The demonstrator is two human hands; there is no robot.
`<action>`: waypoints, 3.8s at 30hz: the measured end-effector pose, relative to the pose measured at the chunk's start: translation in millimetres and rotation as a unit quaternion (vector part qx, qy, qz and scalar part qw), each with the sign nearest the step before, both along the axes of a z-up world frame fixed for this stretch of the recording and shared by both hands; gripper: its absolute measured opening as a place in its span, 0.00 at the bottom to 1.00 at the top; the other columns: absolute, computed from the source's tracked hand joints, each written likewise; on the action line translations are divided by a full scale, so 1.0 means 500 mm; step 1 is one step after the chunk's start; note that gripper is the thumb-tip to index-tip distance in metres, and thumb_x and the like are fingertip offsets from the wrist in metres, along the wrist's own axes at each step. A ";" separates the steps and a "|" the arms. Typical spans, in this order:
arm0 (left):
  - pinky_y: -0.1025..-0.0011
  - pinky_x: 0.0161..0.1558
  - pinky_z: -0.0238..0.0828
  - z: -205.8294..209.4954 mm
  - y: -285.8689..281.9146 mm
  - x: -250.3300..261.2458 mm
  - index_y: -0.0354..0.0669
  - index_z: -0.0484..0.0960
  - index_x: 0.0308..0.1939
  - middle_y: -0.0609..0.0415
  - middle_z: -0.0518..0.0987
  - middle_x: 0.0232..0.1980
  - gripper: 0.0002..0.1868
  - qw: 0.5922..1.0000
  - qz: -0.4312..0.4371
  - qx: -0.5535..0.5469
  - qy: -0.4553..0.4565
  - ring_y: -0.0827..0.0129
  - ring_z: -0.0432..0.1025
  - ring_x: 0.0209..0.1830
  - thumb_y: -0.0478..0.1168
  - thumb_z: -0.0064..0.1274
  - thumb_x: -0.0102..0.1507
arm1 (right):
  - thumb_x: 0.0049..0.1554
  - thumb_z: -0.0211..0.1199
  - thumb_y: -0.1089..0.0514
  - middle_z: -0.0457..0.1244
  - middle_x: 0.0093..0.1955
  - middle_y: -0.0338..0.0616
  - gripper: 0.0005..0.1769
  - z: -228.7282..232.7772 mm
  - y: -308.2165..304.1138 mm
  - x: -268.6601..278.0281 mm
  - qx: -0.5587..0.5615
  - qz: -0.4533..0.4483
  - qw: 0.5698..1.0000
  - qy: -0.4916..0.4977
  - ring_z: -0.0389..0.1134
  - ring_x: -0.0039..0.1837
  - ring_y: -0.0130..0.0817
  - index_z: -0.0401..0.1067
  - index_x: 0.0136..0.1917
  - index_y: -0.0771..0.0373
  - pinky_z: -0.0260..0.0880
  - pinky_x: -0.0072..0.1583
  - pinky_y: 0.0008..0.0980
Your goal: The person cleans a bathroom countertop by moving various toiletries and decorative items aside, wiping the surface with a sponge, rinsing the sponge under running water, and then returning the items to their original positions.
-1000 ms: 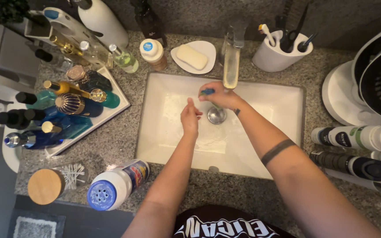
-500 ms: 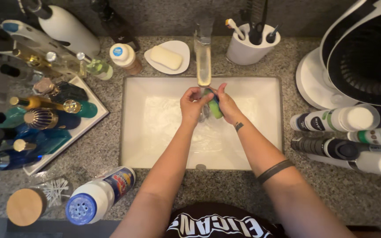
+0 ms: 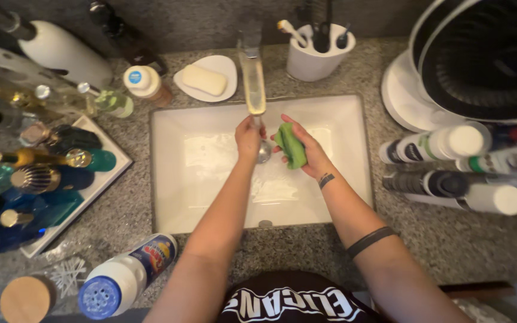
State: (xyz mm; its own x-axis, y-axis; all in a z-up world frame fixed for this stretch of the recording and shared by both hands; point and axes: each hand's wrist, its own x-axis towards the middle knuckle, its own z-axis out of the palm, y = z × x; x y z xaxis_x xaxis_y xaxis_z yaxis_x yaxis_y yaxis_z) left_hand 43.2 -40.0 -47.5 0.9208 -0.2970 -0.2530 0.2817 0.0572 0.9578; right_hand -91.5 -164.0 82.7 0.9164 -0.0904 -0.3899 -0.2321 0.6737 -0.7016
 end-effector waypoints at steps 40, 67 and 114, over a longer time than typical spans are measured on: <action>0.60 0.43 0.73 0.492 -0.250 -0.538 0.45 0.76 0.56 0.53 0.82 0.47 0.38 0.814 -0.363 0.266 -0.368 0.57 0.78 0.46 0.58 0.73 0.49 | 0.43 0.84 0.51 0.62 0.59 0.50 0.44 0.186 -0.168 -0.573 -0.698 -0.399 0.574 0.152 0.68 0.54 0.39 0.66 0.67 0.66 0.71 0.53 0.37; 0.63 0.59 0.74 0.381 -0.527 -0.741 0.46 0.64 0.65 0.50 0.74 0.64 0.35 0.711 -0.671 -0.125 -0.171 0.63 0.68 0.68 0.26 0.61 0.57 | 0.49 0.71 0.64 0.68 0.53 0.44 0.26 0.115 -0.295 -0.899 -0.541 -0.541 0.609 0.209 0.69 0.48 0.26 0.74 0.61 0.67 0.71 0.51 0.25; 0.58 0.59 0.70 0.365 -0.563 -0.795 0.42 0.66 0.68 0.42 0.74 0.60 0.42 0.801 -0.396 -0.036 -0.448 0.49 0.71 0.60 0.44 0.72 0.54 | 0.54 0.67 0.67 0.67 0.50 0.45 0.07 0.146 0.017 -0.819 -0.649 -0.349 0.665 0.118 0.70 0.47 0.38 0.76 0.48 0.64 0.71 0.49 0.31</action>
State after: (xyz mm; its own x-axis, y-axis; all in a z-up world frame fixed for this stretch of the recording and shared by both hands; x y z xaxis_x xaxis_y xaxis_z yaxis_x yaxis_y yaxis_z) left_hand -354.5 -321.5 135.2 0.2390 -0.8618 0.4474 -0.5406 0.2646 0.7986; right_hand -500.8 -155.7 155.5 0.4015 -0.8629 0.3069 -0.3877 -0.4638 -0.7966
